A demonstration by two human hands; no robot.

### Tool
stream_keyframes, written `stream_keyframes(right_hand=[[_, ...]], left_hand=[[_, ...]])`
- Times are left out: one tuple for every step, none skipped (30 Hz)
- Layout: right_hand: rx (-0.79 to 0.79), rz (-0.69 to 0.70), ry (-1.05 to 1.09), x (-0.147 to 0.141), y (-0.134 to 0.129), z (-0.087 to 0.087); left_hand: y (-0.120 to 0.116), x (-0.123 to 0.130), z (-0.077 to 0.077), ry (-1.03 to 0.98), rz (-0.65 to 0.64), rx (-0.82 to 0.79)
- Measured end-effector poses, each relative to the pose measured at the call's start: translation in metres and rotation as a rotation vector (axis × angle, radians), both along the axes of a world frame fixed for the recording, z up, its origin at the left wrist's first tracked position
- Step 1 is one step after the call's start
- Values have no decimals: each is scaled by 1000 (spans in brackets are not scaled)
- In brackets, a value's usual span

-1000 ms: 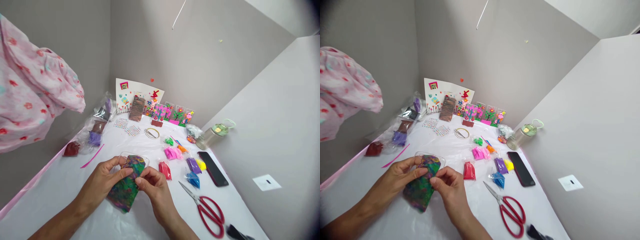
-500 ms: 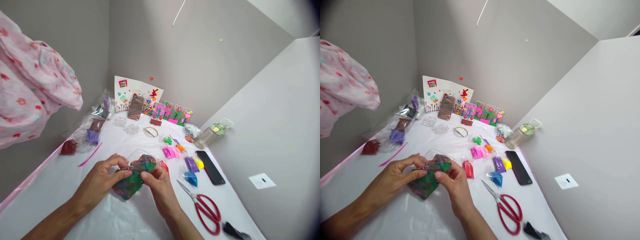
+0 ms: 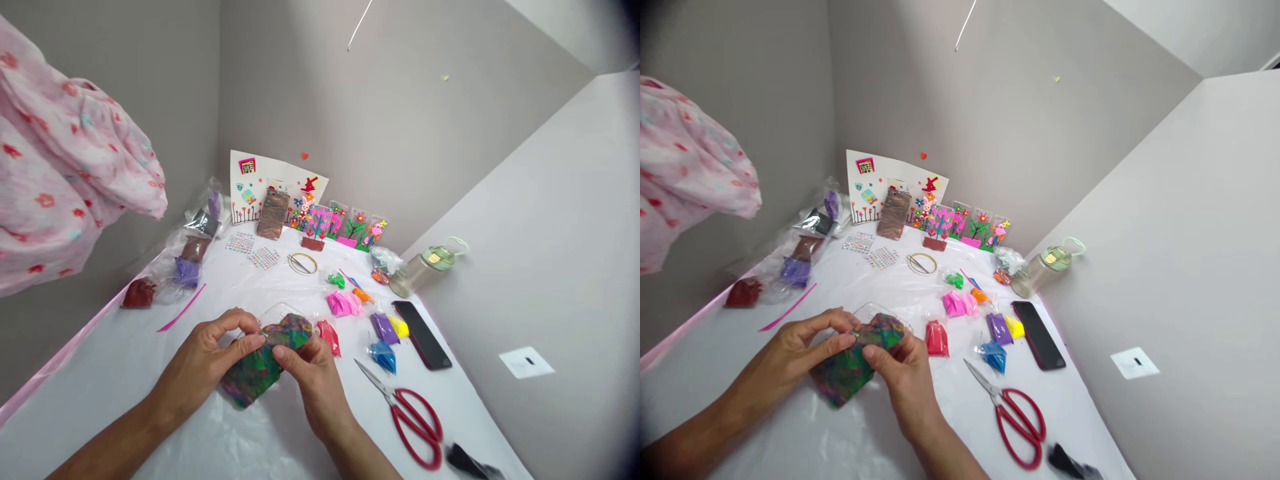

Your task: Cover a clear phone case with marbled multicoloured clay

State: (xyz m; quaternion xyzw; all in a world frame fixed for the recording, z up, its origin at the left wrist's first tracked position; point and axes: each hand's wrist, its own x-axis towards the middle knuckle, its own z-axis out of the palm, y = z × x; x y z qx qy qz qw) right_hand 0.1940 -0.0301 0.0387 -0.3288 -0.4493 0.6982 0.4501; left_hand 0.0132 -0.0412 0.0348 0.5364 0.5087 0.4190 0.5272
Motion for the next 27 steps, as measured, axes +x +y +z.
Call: stream_keyframes(right_hand=[[-1,-12,1,0,0,-1],[-1,-22,-2,0,0,-1],[-2,-28,-8,-1,0,-2],[-3,-32,-11,-1,-1,-2],[-7,-33,-9,-2,-1,-2],[-10,-31,-4,-2,-1,-2],[-12,-27,4,-3,-2,-2],[-11,-23,11,-3,-2,-2],[-7,-20,16,-3,-2,-2],[-2,-16,16,-3,-2,-2],[2,-15,14,-3,-2,-2],[3,-17,11,-3,-2,-2],[2,-22,9,-3,-2,-3],[-3,-24,4,-3,-2,-3],[-8,-21,0,-4,-2,-3],[-14,-14,-1,-4,-2,-4],[-20,-3,2,-5,-3,-4],[-27,11,8,-5,-3,-4],[-34,25,16,-6,-3,-4],[-39,34,26,-7,-4,-4],[-43,40,34,-7,-4,-3],[-45,44,39,-8,-4,-3],[-46,44,40,-8,-4,-3],[-45,40,40,-8,-4,-3],[-44,35,32,-8,-4,-3],[-44,34,22,-8,-4,-3],[-44,35,14,-8,-5,-3]], left_hand=[[0,1,0,-6,-4,-47],[0,2,1,-6,-5,-87],[0,4,1,6,2,-104],[0,5,2,30,14,-89],[0,6,2,64,30,-46],[0,7,2,102,50,10],[0,7,3,137,71,64],[1,7,2,163,89,106],[1,7,2,179,100,129],[1,6,2,182,105,131],[1,5,1,176,102,116],[1,5,1,164,89,91],[1,5,1,152,73,64],[1,5,1,143,60,39],[1,5,1,139,58,27],[1,6,2,139,68,32],[1,7,2,142,88,51],[1,8,3,146,115,75],[1,8,3,148,139,99],[1,8,3,148,156,115],[1,8,3,147,160,117],[1,7,3,144,150,103],[1,6,3,136,133,80],[1,5,2,127,113,57],[1,5,2,121,93,37],[1,4,2,116,79,25],[1,4,2,114,79,26]])
